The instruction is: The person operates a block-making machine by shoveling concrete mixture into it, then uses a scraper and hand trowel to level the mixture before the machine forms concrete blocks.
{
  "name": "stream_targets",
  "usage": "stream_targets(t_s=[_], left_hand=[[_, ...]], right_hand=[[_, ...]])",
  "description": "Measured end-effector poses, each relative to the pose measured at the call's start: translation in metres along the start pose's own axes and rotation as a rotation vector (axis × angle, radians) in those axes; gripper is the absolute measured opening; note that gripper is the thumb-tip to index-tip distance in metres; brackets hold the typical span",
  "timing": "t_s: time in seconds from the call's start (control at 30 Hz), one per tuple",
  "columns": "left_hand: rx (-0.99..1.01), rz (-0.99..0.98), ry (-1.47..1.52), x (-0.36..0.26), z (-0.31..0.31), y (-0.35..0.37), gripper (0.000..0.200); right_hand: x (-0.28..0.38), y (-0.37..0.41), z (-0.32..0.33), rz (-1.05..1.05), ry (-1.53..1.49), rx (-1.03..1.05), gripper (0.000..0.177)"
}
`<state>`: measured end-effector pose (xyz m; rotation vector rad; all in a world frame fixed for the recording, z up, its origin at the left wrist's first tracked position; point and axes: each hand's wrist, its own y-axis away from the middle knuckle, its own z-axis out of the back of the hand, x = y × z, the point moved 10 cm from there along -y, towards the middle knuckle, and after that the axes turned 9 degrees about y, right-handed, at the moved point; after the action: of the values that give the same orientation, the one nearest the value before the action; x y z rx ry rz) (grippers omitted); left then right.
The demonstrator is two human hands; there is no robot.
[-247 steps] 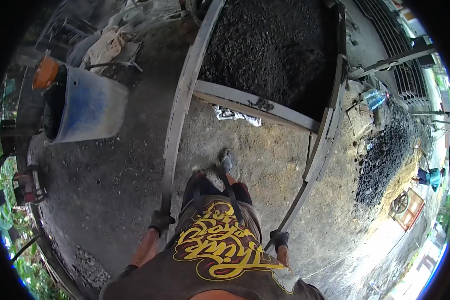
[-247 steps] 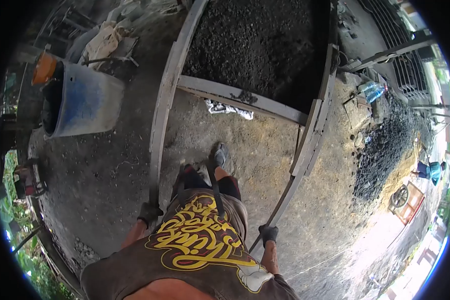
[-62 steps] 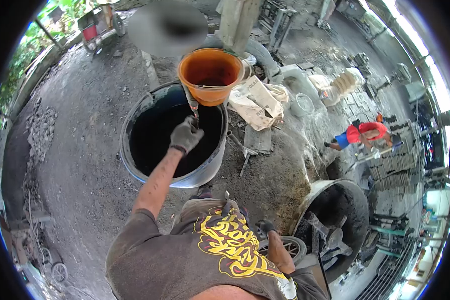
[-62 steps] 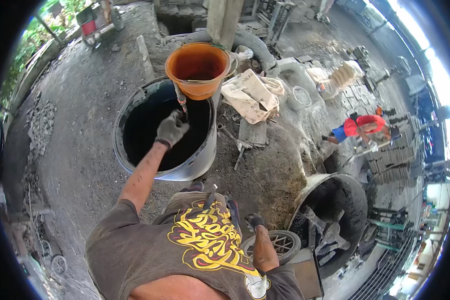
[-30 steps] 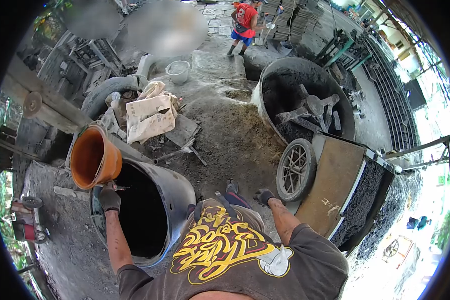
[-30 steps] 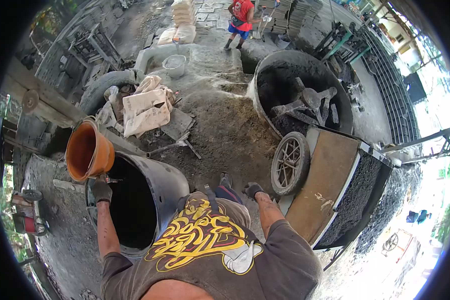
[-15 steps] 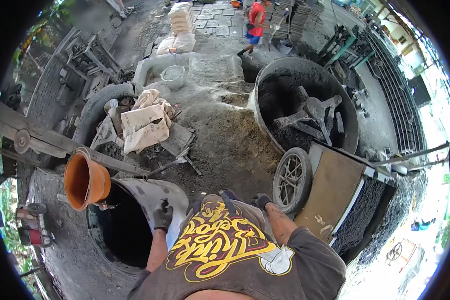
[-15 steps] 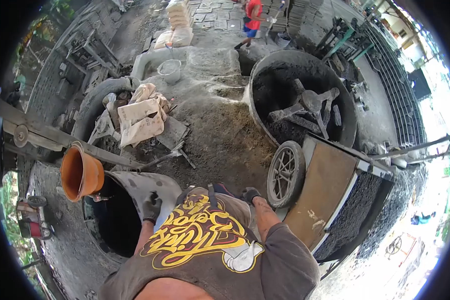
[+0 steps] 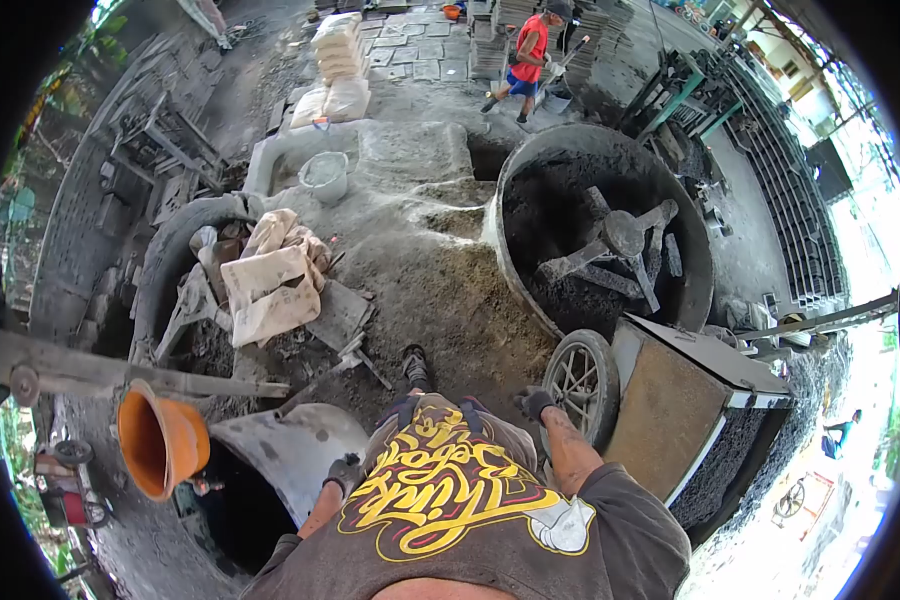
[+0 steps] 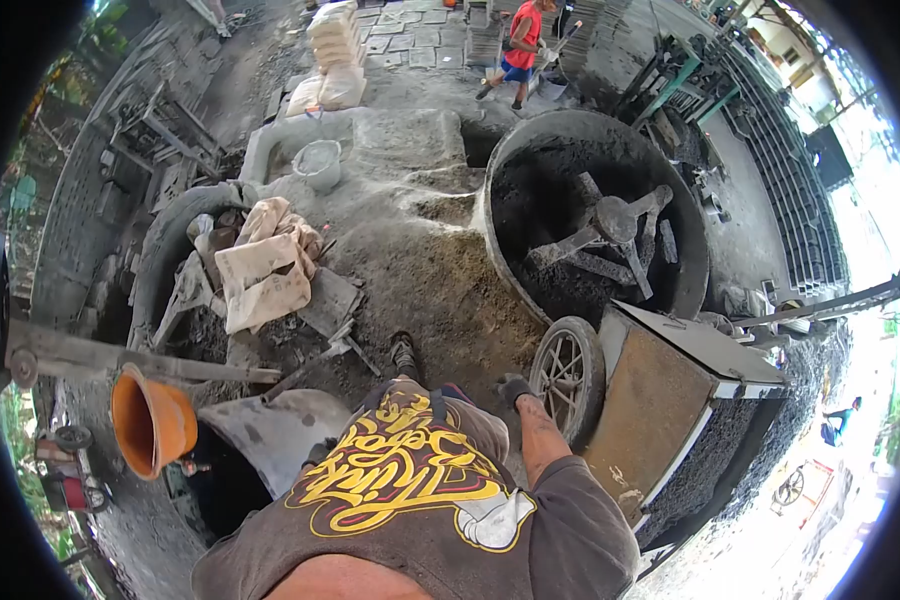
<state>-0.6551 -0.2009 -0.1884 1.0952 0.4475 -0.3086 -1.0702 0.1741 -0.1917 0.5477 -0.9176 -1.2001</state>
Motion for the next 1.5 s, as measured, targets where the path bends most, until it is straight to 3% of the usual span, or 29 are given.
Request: stream_targets(t_s=[0.03, 0.1, 0.17, 0.23, 0.3, 0.4, 0.57, 0.6, 0.63, 0.7, 0.8, 0.93, 1.0, 1.07, 1.13, 1.23, 1.3, 1.33, 1.5], left_hand=[[0.004, -0.009, -0.003, -0.022, 0.009, -0.027, 0.047], [-0.029, -0.093, -0.179, -0.058, 0.029, -0.083, 0.045], [-0.052, -0.16, -0.343, -0.09, 0.038, -0.122, 0.044], [-0.037, -0.089, -0.114, -0.165, 0.069, -0.123, 0.038], [-0.127, -0.193, 0.079, -0.253, 0.103, -0.118, 0.03], [-0.037, -0.335, 0.267, -0.269, 0.123, -0.187, 0.028], [-0.289, -0.509, 0.339, -0.298, 0.174, -0.222, 0.031], [-0.224, -0.433, 0.334, -0.293, 0.169, -0.233, 0.029], [-0.164, -0.354, 0.324, -0.282, 0.165, -0.24, 0.028], [-0.085, -0.533, 0.007, -0.26, 0.145, -0.25, 0.028], [0.035, -0.36, -0.21, -0.237, 0.114, -0.274, 0.028], [0.047, -0.168, -0.181, -0.262, 0.106, -0.299, 0.029], [0.018, -0.179, -0.117, -0.295, 0.109, -0.312, 0.03], [-0.026, -0.206, -0.014, -0.333, 0.118, -0.324, 0.03], [-0.07, -0.223, 0.081, -0.374, 0.127, -0.333, 0.031], [-0.121, -0.191, 0.095, -0.464, 0.15, -0.325, 0.035], [-0.051, -0.133, 0.257, -0.466, 0.156, -0.36, 0.037], [0.031, -0.082, 0.413, -0.46, 0.152, -0.372, 0.039], [-0.067, 0.014, 0.363, -0.442, 0.18, -0.429, 0.046]], right_hand=[[0.002, -0.005, -0.003, -0.058, -0.035, 0.065, 0.031], [0.012, -0.03, -0.001, 0.033, 0.015, -0.036, 0.033], [0.028, -0.038, 0.003, 0.173, 0.296, -0.097, 0.036], [0.026, -0.055, 0.007, 0.132, 0.266, -0.072, 0.039], [0.037, -0.061, 0.027, 0.117, 0.232, -0.14, 0.04], [0.036, -0.101, 0.029, 0.162, 0.196, -0.129, 0.039], [0.061, -0.168, 0.049, 0.149, 0.254, -0.163, 0.037], [0.058, -0.192, 0.047, 0.111, 0.234, -0.172, 0.037], [0.059, -0.212, 0.048, 0.075, 0.214, -0.179, 0.037], [0.089, -0.218, 0.08, 0.045, 0.151, -0.117, 0.037], [0.095, -0.264, 0.105, 0.018, 0.055, -0.155, 0.037], [0.103, -0.309, 0.155, 0.007, 0.101, -0.134, 0.037], [0.127, -0.314, 0.206, 0.104, 0.33, -0.178, 0.036], [0.125, -0.331, 0.247, -0.031, 0.07, -0.063, 0.034], [0.135, -0.365, 0.28, -0.035, 0.14, -0.085, 0.033], [0.19, -0.374, 0.353, 0.11, 0.117, -0.16, 0.032], [0.221, -0.372, 0.401, 0.239, -0.001, -0.449, 0.03], [0.23, -0.372, 0.404, 0.241, 0.005, -0.434, 0.03], [0.251, -0.396, 0.397, 0.252, -0.045, -0.442, 0.024]])
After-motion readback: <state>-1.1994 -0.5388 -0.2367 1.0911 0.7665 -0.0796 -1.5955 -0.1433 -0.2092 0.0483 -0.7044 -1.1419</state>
